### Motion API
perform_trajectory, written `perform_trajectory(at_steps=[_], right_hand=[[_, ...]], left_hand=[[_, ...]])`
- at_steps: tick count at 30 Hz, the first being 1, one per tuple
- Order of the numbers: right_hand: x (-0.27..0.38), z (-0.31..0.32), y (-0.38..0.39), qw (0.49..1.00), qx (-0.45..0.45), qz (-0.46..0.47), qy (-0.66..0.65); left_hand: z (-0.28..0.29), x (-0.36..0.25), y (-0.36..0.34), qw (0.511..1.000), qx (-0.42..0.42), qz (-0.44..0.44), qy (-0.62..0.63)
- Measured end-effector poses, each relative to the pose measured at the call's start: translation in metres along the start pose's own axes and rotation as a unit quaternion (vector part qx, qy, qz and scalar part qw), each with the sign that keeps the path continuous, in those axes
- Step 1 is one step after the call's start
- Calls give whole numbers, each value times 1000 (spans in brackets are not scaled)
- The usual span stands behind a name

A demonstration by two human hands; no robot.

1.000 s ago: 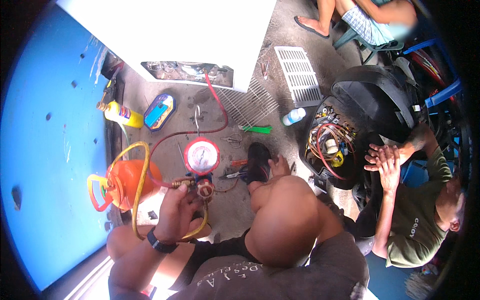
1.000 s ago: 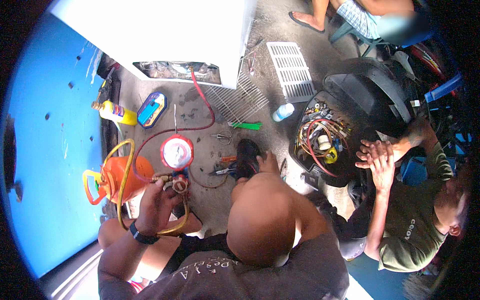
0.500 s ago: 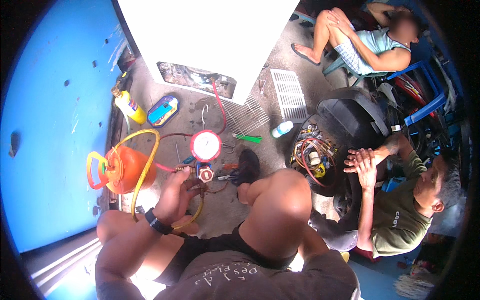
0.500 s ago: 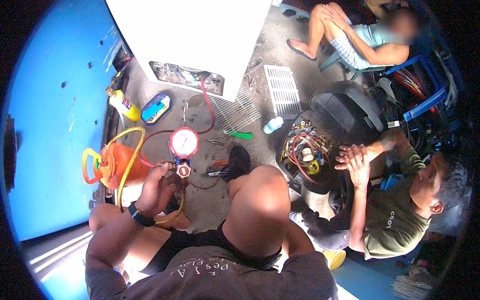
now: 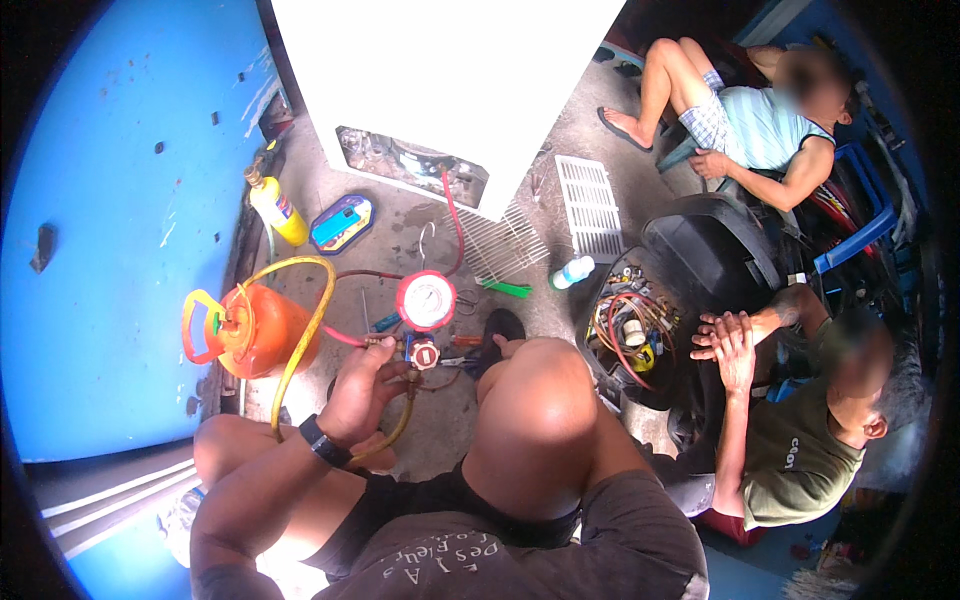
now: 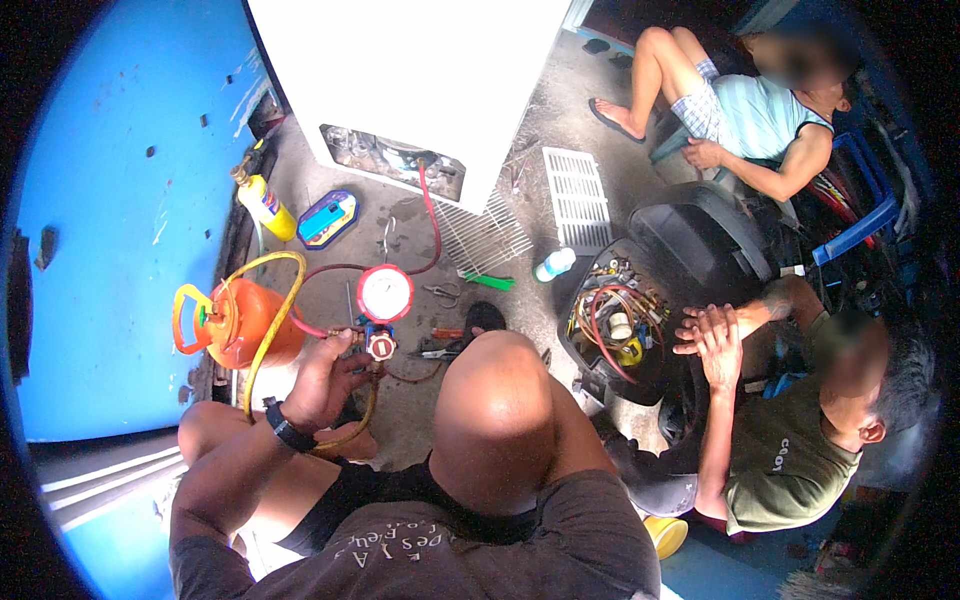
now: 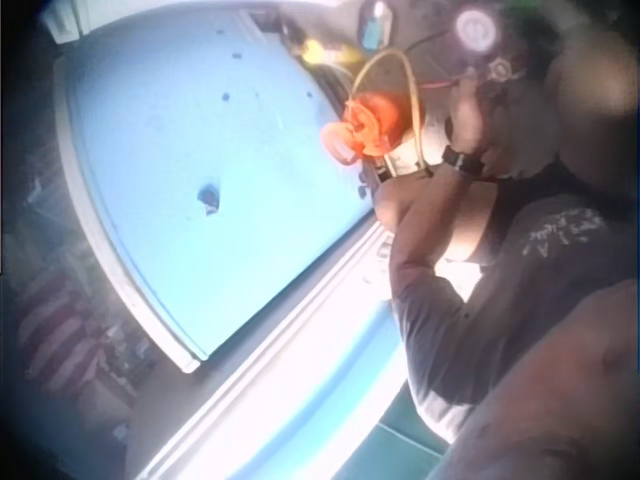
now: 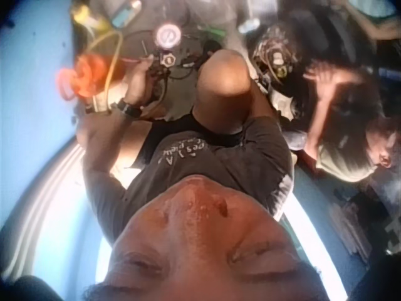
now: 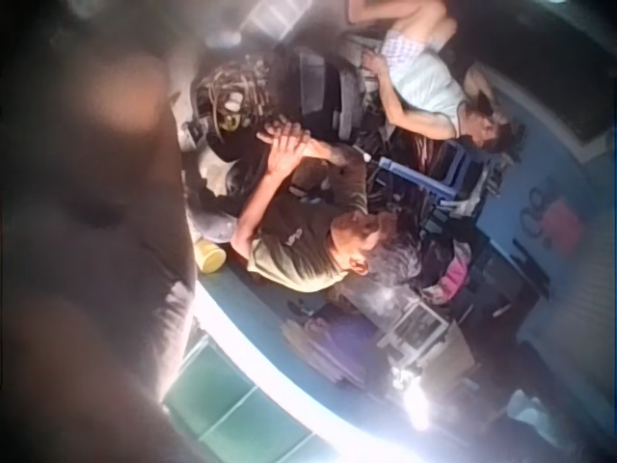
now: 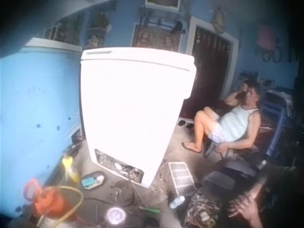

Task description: The person uses a torch to heat a connection on a refrigerator, then connects a pressure gauge to the service ports and monitors the readings. They handle a bottle of fluid and apply it to the connections to check for leaks.

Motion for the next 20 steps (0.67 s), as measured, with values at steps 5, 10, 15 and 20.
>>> perform_trajectory(at_steps=[5, 10, 15, 20], right_hand=[[4, 6, -24, 1000, 8, 12, 7], [17, 32, -57, 999, 15, 45, 26], [106, 159, -59, 980, 34, 100, 168], [340, 273, 98, 896, 1, 217, 388]], left_hand=[[-5, -4, -4, 1000, 8, -9, 0], [-12, -8, -6, 1000, -11, -1, -18], [-12, -3, -15, 1000, 12, -4, 8], [-21, 2, -13, 999, 44, 1, -8]])
Point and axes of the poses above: each hand's wrist, its own y-axis away from the middle knuckle, its own z-axis out of the back of the hand, x = y × z, the point moved 2 cm from there along -y, towards the middle knuckle, and after that the axes turned 7 degrees about z, right-handed, at the moved point
